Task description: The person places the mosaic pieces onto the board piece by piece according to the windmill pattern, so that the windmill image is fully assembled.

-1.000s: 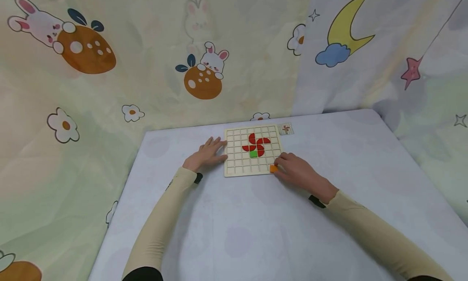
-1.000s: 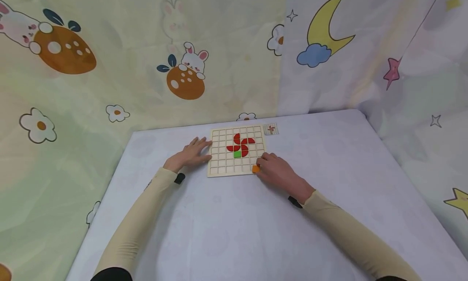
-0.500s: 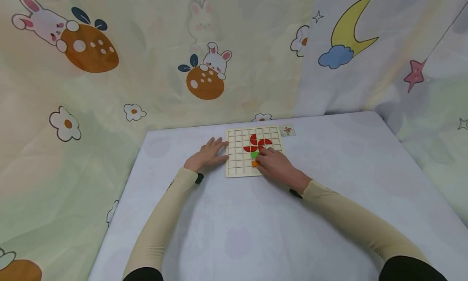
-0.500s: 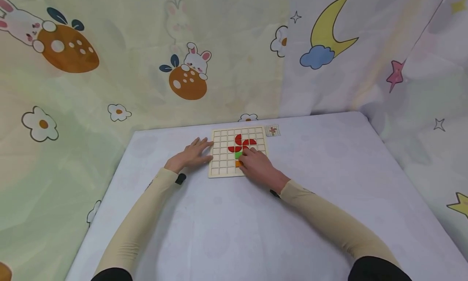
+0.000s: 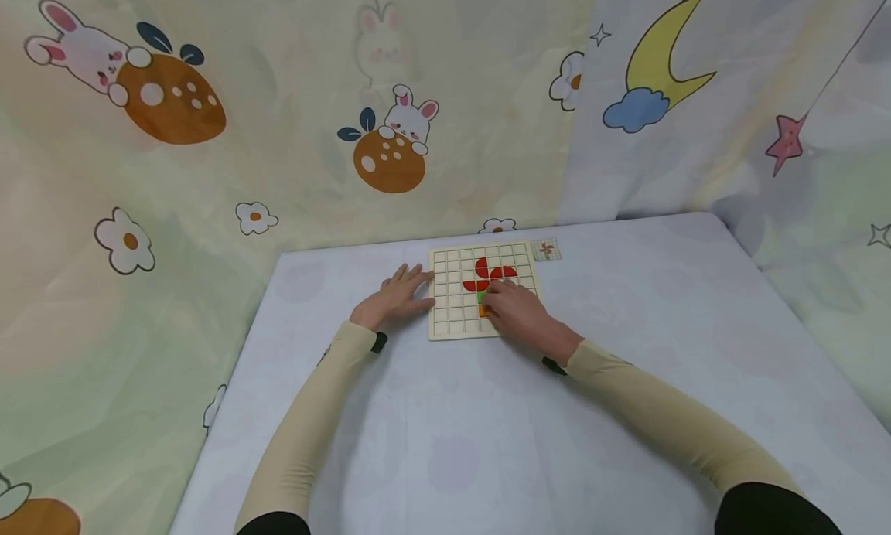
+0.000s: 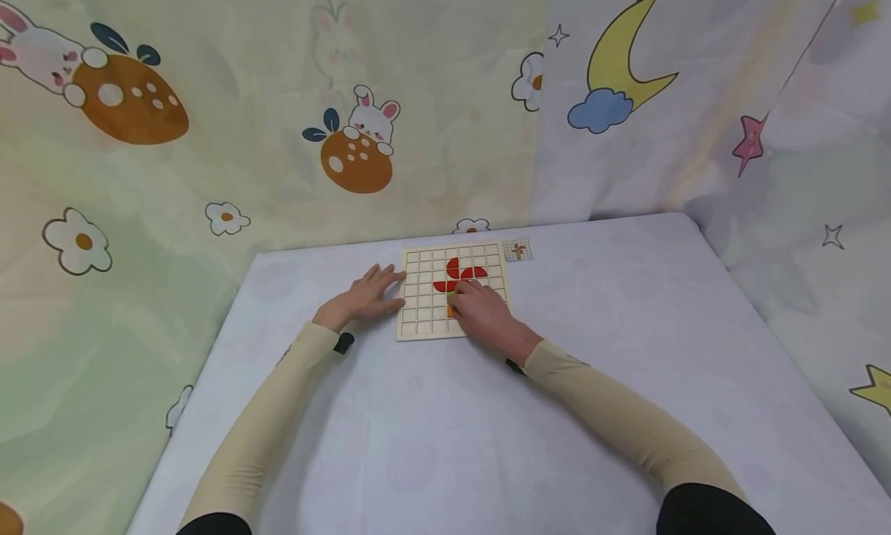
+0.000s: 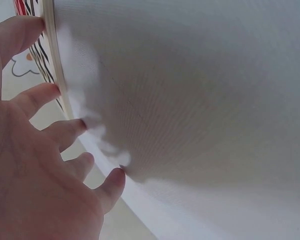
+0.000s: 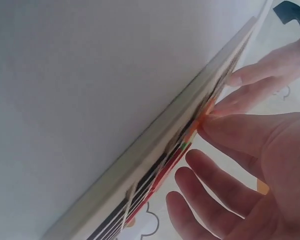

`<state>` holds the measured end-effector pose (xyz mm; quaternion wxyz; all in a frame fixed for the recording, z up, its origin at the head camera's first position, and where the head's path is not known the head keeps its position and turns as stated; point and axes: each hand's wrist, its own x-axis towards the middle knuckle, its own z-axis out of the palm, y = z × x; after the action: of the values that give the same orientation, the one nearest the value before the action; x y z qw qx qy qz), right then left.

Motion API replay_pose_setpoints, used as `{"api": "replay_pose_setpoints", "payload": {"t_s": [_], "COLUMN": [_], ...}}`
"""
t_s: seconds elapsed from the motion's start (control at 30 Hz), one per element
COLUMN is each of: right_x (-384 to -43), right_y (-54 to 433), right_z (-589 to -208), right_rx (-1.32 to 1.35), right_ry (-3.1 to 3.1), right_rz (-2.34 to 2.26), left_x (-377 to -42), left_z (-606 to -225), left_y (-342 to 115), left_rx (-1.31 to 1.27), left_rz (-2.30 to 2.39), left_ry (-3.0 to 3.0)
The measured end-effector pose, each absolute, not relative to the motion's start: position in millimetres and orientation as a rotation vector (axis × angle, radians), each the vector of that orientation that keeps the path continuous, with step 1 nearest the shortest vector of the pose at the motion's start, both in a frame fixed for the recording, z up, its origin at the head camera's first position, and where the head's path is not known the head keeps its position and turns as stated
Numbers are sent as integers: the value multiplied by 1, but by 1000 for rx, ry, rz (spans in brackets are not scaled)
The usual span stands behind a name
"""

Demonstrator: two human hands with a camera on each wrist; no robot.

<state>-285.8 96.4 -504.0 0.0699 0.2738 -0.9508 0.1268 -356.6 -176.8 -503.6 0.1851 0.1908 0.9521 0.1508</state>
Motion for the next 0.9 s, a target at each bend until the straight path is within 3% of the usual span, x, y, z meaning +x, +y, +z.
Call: {"api": "replay_pose_setpoints", "payload": {"t_s": [0.9], "right_x": [-283], "right_y": [98], "right_z": [-499], "right_rx": [733], "right_ry": [-2962], "right_rz": [454], "left_x": [-357], "left_z": [-504], "left_y": [-178], "left_rx": [522], "left_rz": [411], "left_ry": [2694]}}
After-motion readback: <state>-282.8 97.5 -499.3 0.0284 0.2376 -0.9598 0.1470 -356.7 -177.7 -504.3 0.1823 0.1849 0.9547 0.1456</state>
